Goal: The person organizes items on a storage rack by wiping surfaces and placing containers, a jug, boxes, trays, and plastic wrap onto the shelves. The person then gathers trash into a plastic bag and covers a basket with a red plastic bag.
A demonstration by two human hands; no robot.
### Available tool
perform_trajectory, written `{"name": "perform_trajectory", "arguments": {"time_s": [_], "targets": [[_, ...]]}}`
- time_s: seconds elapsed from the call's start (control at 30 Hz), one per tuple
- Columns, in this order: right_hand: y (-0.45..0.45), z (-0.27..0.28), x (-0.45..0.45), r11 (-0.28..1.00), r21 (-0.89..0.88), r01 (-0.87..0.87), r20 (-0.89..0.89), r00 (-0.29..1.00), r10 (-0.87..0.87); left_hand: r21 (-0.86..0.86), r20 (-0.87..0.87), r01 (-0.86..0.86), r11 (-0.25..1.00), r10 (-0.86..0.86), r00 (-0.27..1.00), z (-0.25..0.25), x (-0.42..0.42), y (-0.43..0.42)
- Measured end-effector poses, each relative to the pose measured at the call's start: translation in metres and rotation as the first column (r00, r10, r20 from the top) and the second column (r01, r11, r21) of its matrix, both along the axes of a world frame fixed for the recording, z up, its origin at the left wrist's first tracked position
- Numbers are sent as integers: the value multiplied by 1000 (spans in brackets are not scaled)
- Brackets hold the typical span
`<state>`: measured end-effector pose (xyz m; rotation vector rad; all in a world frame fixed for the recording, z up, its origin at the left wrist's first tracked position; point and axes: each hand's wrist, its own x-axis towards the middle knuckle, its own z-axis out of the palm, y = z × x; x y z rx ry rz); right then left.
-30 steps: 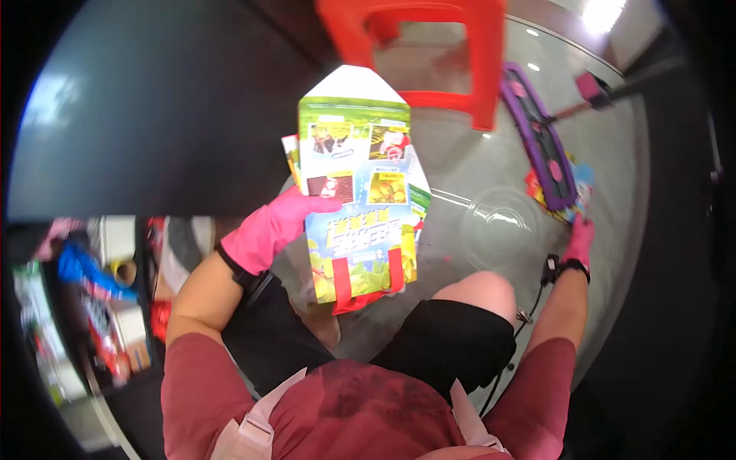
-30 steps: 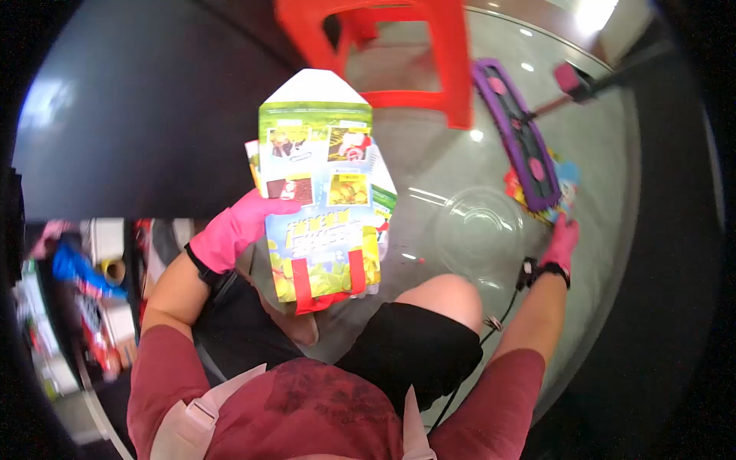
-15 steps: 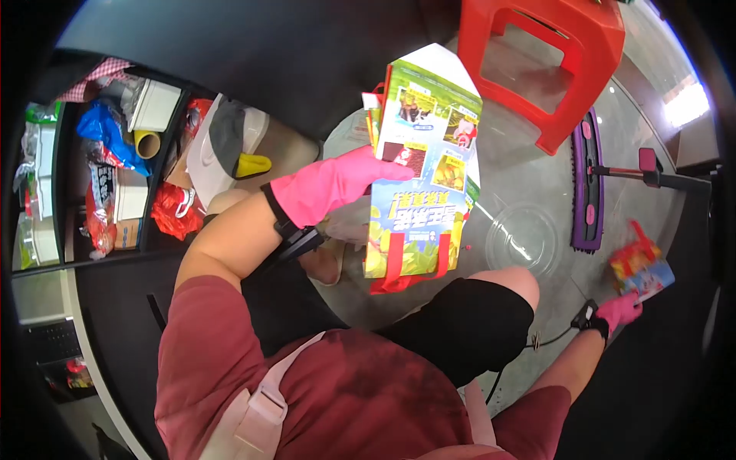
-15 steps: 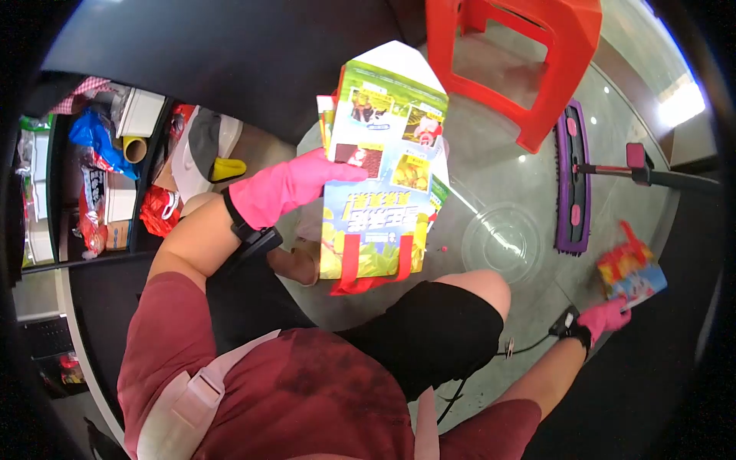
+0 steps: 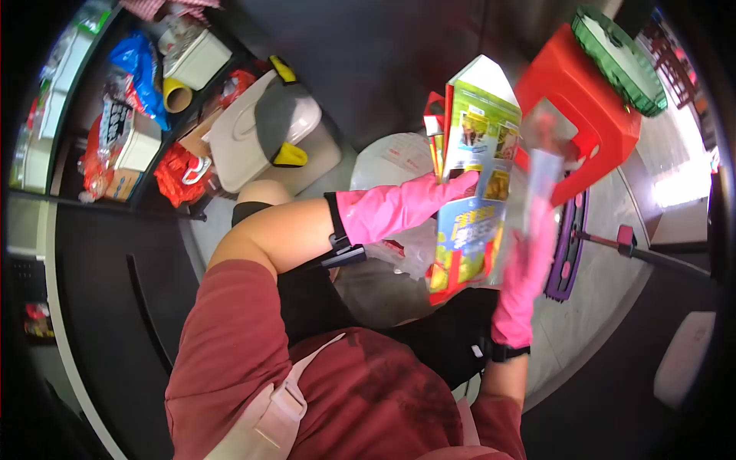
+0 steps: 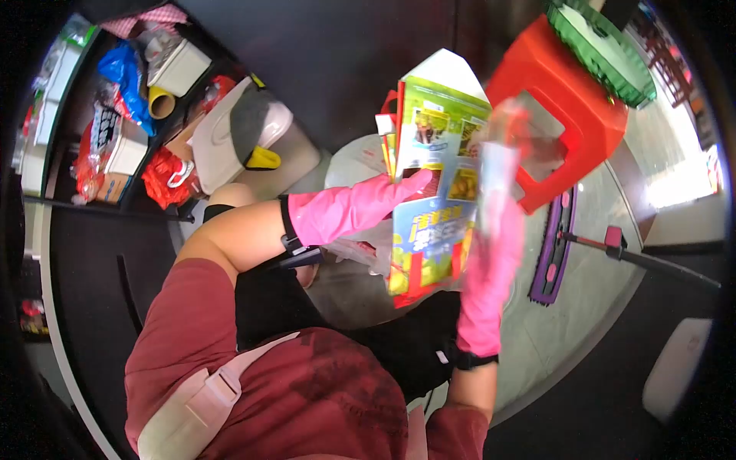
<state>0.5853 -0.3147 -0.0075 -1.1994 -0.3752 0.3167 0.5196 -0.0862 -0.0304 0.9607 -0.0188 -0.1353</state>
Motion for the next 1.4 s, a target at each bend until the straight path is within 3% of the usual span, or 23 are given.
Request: {"name": "perform_trajectory", "arguments": {"time_s": [0.03, 0.07, 0.1, 0.2, 0.27, 0.3, 0.33, 0.4, 0.47, 0.63, 0.7, 0.77, 0.83, 0.9, 0.97, 1.03, 1.1, 1.17, 1.2, 1.23, 1.33, 1.37, 1.4], "targets": [[28, -6, -12, 874, -472, 111, 636, 729, 251, -53, -115, 61, 997, -67, 991, 5, -4, 4], [39, -21, -16, 762, -647, -37, 527, 700, 482, 115, 129, -206, 972, 191, 973, -16, 0, -2], [58, -31, -25, 650, -720, 243, 669, 490, 558, -86, 144, -186, 979, 197, 970, 4, -8, -3], [72, -13, -21, 708, -698, -111, 493, 643, 587, 63, -55, -247, 967, 250, 967, -12, -10, 13], [73, 14, -20, 643, -748, -166, 419, 633, 651, -220, -68, -314, 924, 306, 950, -13, -13, 19], [69, 29, -18, 729, -596, -338, 142, 848, 510, -210, -66, -344, 915, 338, 939, -13, -15, 19], [63, 13, -5, 850, -518, -100, 401, 849, 344, -233, -42, -308, 922, 307, 951, -14, -23, 21], [58, 25, 16, 896, -418, 151, 464, 883, 68, -302, -41, -183, 935, 179, 983, -7, -34, 26], [30, 0, 76, 889, -454, 62, 370, 921, 125, -6, -72, -149, 989, 148, 986, 36, -48, 30], [48, -5, 97, 901, -93, -423, -6, 905, 425, 76, 138, -434, 898, 422, 896, 77, -55, 38], [74, 10, 91, 874, -110, -474, 40, 876, 481, 226, 96, -580, 782, 575, 813, 77, -66, 60], [108, 17, 83, 853, -405, -329, 312, 827, 467, 261, 89, -714, 650, 720, 688, 83, -81, 68], [137, -6, 109, 837, -355, -417, 440, 716, 543, 227, 96, -750, 621, 752, 652, 95, -100, 76], [146, -13, 105, 825, -308, -473, 561, 610, 559, 295, 107, -660, 691, 662, 742, 95, -118, 94], [144, -13, 103, 898, -303, -318, 890, 242, 386, 356, 105, -609, 709, 617, 780, 91, -119, 96], [123, -23, 98, 912, -265, -314, 896, 270, 353, 481, 206, -508, 715, 471, 858, 57, -106, 102], [106, -31, 106, 694, -278, -664, 76, 705, 705, 413, 145, -443, 795, 423, 894, 46, -117, 95], [103, -32, 108, 646, -570, -507, 335, 574, 747, 379, 64, -428, 821, 438, 897, 50, -138, 95], [106, -34, 104, 601, -758, -254, 513, 336, 790, 214, -64, -370, 904, 391, 918, 56, -155, 99], [113, -41, 101, 579, -775, -256, 497, 319, 807, 22, -181, -333, 943, 332, 926, 60, -175, 102], [134, -51, 70, 741, -574, -347, 484, 586, 649, 176, 49, -181, 968, 175, 983, 39, -236, 147], [142, -51, 59, 736, -583, -344, 487, 577, 655, 618, -288, -73, 783, 312, 906, 61, -269, 164], [151, -54, 48, 752, -599, -275, 585, 491, 646, 683, -322, -19, 730, 325, 889, 35, -290, 190]]}}
